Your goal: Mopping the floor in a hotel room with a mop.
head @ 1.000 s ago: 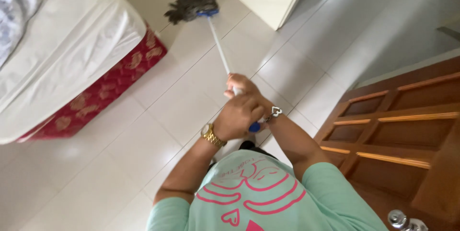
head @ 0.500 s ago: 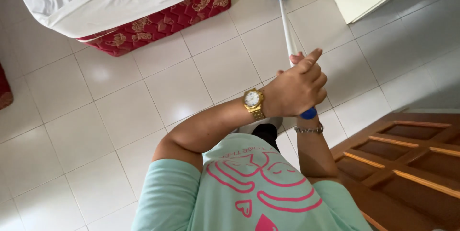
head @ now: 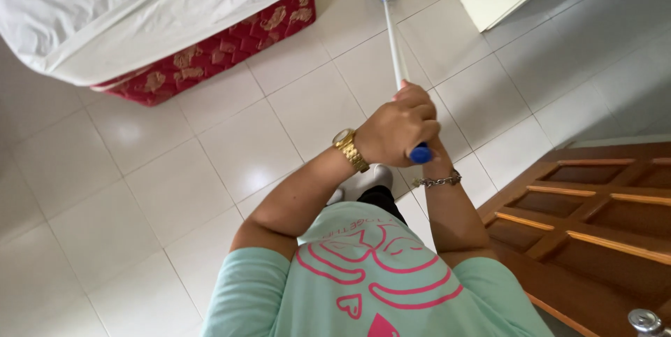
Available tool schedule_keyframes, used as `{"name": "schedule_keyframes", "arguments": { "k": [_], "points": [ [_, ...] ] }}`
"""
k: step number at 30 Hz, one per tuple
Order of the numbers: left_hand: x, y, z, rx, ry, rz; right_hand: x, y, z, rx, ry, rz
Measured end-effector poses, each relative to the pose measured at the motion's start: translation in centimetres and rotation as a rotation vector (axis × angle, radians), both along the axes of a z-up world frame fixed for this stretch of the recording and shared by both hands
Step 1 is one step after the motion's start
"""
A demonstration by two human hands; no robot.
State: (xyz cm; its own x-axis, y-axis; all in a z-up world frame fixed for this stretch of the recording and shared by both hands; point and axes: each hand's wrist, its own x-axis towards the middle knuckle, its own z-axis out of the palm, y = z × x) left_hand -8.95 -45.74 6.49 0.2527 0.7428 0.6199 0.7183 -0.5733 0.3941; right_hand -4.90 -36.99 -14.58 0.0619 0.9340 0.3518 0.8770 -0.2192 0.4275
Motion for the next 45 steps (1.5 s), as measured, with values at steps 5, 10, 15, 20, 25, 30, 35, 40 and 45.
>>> {"name": "schedule_keyframes", "arguments": {
  "k": [5,10,15,20,25,30,35,40,45],
  "points": [
    [-0.2,1.8,-2.7,-0.081,-0.089,0.047,6.0,5.3,4.5,-0.497,1.333,1.166],
    [-0.1,5.8,-6.0,-0.135,-0.073,0.086,6.2,9.5,5.0,-0.551,1.475,1.485],
    [0.2,11.0,-8.8,-0.164,-0.075,0.145,6.6,14.6,3.9,-0.597,1.463,1.559],
    [1.0,13.5,-9.1,-0.237,-0.071,0.197,6.8,18.9,0.4,-0.569,1.229,1.503],
    [2.6,12.2,-2.5,-0.116,-0.042,0.177,8.7,17.1,8.9,-0.562,1.214,1.574],
    [6.9,12.1,5.8,0.07,-0.168,0.004,13.2,15.3,21.2,-0.518,1.181,1.748],
    [10.9,16.0,3.8,0.111,-0.239,-0.302,17.5,15.8,21.3,-0.711,1.568,1.668],
    [15.4,20.2,2.2,0.105,-0.314,-0.489,20.9,17.7,15.2,-0.517,1.782,1.475],
    [17.4,24.3,-0.4,0.061,-0.312,-0.519,23.2,21.5,11.6,-0.431,1.73,1.424]
  ]
}}
